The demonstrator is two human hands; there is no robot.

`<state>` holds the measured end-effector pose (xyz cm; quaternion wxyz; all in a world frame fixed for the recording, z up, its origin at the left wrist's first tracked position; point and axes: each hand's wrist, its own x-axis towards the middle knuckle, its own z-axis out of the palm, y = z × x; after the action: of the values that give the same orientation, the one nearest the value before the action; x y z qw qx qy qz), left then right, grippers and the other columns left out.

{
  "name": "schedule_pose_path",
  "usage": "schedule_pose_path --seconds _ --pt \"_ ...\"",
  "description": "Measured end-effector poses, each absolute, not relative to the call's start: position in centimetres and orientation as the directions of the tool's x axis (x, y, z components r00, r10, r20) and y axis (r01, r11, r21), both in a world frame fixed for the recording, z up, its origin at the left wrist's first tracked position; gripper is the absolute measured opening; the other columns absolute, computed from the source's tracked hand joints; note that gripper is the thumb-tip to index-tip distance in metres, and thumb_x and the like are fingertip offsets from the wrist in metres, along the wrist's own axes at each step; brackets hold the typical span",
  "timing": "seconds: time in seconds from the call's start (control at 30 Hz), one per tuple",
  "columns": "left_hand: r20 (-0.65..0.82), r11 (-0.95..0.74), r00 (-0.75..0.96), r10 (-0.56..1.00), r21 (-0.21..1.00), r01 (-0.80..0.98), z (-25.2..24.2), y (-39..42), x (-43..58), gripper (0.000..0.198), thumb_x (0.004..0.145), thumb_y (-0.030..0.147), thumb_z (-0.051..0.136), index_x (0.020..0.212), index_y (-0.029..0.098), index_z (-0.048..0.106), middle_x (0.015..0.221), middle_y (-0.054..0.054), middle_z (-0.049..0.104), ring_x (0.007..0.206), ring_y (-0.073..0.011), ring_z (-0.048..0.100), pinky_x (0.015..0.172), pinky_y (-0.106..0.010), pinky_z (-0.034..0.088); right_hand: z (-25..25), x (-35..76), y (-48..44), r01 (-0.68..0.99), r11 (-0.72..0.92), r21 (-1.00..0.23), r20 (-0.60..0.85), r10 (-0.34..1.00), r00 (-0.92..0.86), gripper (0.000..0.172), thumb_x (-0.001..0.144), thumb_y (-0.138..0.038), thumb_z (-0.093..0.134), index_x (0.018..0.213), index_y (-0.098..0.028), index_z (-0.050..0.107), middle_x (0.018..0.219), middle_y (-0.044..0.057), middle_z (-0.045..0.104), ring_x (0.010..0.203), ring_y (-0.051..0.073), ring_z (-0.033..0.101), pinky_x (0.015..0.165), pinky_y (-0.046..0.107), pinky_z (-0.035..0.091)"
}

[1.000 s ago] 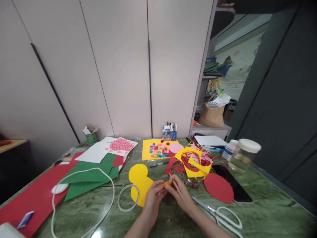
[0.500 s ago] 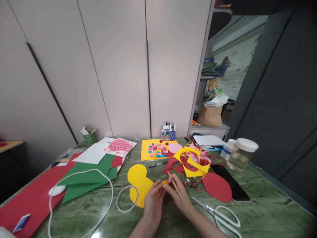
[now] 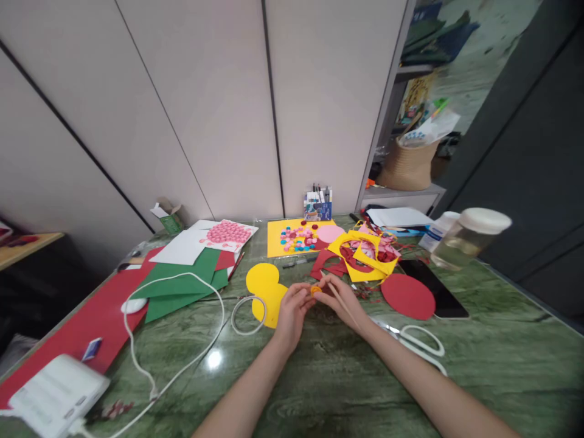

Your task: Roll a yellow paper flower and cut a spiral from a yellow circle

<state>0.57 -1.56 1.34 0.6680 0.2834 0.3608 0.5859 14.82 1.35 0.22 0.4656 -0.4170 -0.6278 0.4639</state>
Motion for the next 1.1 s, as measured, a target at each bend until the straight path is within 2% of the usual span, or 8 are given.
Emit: schedule_pose_path --seconds 0.33,0.5,0.77,1.1 --pt "-0.152 0.163 0.058 0.987 0.907 -0.389 1.7 -1.6 0.1 0.029 0.067 0.037 0.069 0.086 0.016 0.061 0.079 -0.006 0.070 0.073 -0.0191 0.065 0.075 -0.033 0.050 0.4 15.9 1.1 0.240 0.322 -0.916 0.236 0.915 -0.328 0.016 0.070 -0.031 0.069 0.080 -0.020 0.062 0.077 0.000 0.065 0.071 0.018 0.059 0.069 0.029 0.045" --pt "-0.151 0.163 0.061 0.987 0.919 -0.358 1.9 -1.9 0.2 0.028 0.069 0.035 0.068 0.086 0.015 0.061 0.078 -0.006 0.069 0.073 -0.0186 0.065 0.074 -0.032 0.049 0.5 15.9 1.1 0.262 0.332 -0.906 0.235 0.911 -0.340 0.020 0.070 -0.028 0.069 0.087 -0.021 0.062 0.082 0.001 0.067 0.074 0.019 0.061 0.069 0.029 0.046" --pt "-0.252 0.224 0.027 0.967 0.800 -0.557 2.5 -3.0 0.6 0.028 0.067 0.033 0.067 0.087 0.016 0.057 0.075 -0.005 0.070 0.075 -0.0191 0.066 0.079 -0.034 0.046 0.8 15.9 0.7 0.289 0.338 -0.896 0.230 0.908 -0.351 0.020 0.074 -0.033 0.066 0.091 -0.022 0.069 0.079 0.002 0.071 0.068 0.020 0.062 0.063 0.029 0.047" --pt "-0.280 0.196 -0.035 0.959 0.751 -0.631 2.2 -3.6 1.4 0.030 0.068 0.031 0.064 0.093 0.016 0.055 0.079 -0.005 0.069 0.080 -0.0179 0.065 0.085 -0.034 0.044 0.9 15.7 0.6 0.289 0.320 -0.902 0.219 0.917 -0.332 0.018 0.074 -0.032 0.066 0.088 -0.021 0.070 0.080 0.003 0.071 0.069 0.021 0.063 0.065 0.029 0.046"
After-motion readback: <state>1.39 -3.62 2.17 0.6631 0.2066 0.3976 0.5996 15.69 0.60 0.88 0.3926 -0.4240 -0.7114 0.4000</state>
